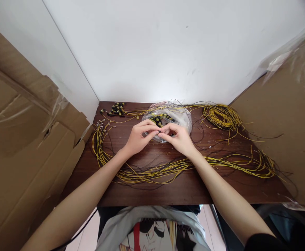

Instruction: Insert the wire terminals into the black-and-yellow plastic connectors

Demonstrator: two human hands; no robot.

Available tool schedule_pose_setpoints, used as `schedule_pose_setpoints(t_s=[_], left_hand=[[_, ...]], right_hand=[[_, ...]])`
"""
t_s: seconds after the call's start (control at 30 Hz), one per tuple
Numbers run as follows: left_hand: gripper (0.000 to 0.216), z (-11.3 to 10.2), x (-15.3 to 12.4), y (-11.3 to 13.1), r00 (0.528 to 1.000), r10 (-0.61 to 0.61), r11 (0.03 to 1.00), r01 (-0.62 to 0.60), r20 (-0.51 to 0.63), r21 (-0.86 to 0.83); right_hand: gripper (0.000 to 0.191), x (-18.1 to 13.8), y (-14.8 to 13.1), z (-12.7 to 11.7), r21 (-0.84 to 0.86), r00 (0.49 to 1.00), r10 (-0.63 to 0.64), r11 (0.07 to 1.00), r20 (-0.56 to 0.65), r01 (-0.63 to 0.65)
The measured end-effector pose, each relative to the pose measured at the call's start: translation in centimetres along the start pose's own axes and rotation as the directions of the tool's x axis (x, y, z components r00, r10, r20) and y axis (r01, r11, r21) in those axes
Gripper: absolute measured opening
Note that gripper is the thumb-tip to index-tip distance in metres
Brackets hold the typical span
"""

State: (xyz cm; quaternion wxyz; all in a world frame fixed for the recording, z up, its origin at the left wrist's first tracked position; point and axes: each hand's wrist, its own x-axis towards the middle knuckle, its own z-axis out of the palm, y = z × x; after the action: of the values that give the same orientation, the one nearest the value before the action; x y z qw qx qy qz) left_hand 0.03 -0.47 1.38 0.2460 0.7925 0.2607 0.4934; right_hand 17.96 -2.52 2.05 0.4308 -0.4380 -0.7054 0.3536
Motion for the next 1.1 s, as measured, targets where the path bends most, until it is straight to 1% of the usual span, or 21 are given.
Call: schedule_pose_setpoints(t_s=[0.13, 0.23, 0.33, 0.43, 0.67, 1.1], left_hand=[[0.014, -0.10, 0.01, 0.16, 1.000, 0.021, 0.999, -0.021, 0.008, 0.034], [0.014, -0.14, 0.02, 0.31, 0.999, 0.031, 0.998, -0.032, 0.012, 0.060], [0.014, -0.13, -0.01, 0.35, 0.999, 0.035, 0.997, -0.036, 0.012, 0.068], [0.014, -0.10, -0.06, 0.33, 0.999, 0.031, 0.997, -0.032, 0.014, 0.068], [0.014, -0.04, -0.20, 0.13, 1.000, 0.020, 0.998, -0.020, 0.012, 0.064], [0.013, 0.15, -0.46, -0.11, 1.000, 0.024, 0.996, -0.024, -0.001, 0.082]], right_hand=[[0.018, 0.13, -0.05, -0.06, 0.094, 0.999, 0.048, 0.994, 0.019, -0.050], [0.023, 0.21, 0.16, -0.04, 0.192, 0.994, 0.106, 0.975, 0.031, -0.110], [0.028, 0.27, 0.36, 0.02, 0.274, 0.987, 0.158, 0.949, 0.024, -0.159], [0.029, 0.32, 0.35, 0.07, 0.310, 0.981, 0.192, 0.933, 0.006, -0.185], [0.031, 0.36, 0.15, 0.12, 0.343, 0.975, 0.224, 0.916, -0.002, -0.209], [0.026, 0.25, 0.47, 0.21, 0.281, 0.984, 0.174, 0.947, -0.039, -0.157]])
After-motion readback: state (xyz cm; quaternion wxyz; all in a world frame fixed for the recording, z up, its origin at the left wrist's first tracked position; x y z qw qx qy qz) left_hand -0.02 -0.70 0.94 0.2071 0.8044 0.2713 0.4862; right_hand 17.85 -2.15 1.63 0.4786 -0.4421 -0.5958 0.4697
